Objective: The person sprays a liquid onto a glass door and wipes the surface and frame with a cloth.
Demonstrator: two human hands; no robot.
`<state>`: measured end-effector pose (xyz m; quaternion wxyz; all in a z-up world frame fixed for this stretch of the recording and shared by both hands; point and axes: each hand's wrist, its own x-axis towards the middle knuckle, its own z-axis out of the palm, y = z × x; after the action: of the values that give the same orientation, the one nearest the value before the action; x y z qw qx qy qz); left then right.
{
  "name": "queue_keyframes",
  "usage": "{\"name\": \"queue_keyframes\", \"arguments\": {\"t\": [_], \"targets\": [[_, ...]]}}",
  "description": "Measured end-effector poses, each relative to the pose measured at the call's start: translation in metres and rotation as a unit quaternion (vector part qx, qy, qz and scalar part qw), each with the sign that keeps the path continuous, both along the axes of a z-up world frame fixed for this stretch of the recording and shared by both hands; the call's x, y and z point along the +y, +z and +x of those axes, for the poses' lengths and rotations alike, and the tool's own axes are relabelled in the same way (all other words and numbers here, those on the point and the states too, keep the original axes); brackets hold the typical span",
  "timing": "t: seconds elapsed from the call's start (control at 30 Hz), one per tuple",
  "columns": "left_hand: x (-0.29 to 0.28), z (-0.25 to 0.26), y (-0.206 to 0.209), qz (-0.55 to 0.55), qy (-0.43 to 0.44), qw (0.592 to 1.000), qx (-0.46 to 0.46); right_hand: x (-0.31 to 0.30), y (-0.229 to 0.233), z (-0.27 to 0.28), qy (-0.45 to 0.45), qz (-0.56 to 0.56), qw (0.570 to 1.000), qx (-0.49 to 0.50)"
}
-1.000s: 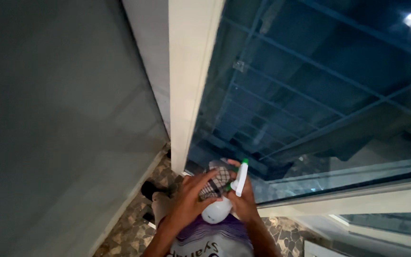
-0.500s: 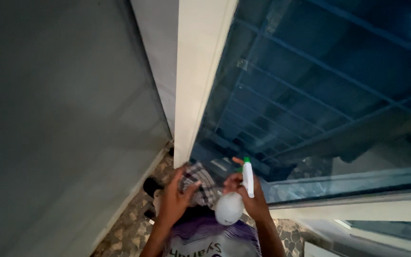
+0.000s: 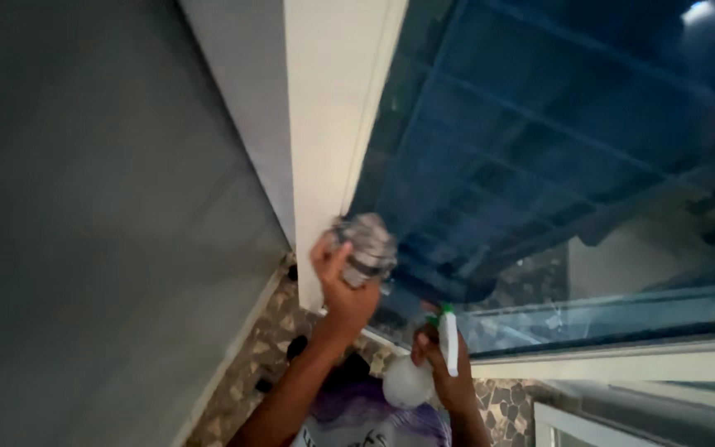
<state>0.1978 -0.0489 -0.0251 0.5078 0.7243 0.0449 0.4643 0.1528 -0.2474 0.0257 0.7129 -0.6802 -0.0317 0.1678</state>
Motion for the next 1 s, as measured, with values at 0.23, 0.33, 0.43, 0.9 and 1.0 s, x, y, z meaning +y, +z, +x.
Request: {"name": "queue_keyframes", "arguments": {"t": [0.23,0.33,0.43,0.9,1.0], "targets": [[-0.020,-0.003,-0.132,0.154,-0.122,0.977,0.081,0.002,0.001,-0.015,-0.090,0.037,0.995,-0.017],[-0.010,-0.033,-0.150,0.133,-0.097,0.963,0.213,0.002,-0.004,-0.016,-0.109,0.006,0.994,0.004],[0.002,-0.019,-0.124,-0.038,-0.163,0.974,0.151,0.007,-0.008,-0.023,-0.137,-0.037,0.990,0.006],[-0.022,-0.041,-0.189,0.286,-0.222,0.890,0.276,0.049,0.021,-0.052,-0.263,-0.071,0.961,0.041],[-0.008,-0.024,-0.168,0.037,-0.235,0.964,0.118,0.059,0.027,-0.059,-0.281,-0.044,0.958,0.030]]}}
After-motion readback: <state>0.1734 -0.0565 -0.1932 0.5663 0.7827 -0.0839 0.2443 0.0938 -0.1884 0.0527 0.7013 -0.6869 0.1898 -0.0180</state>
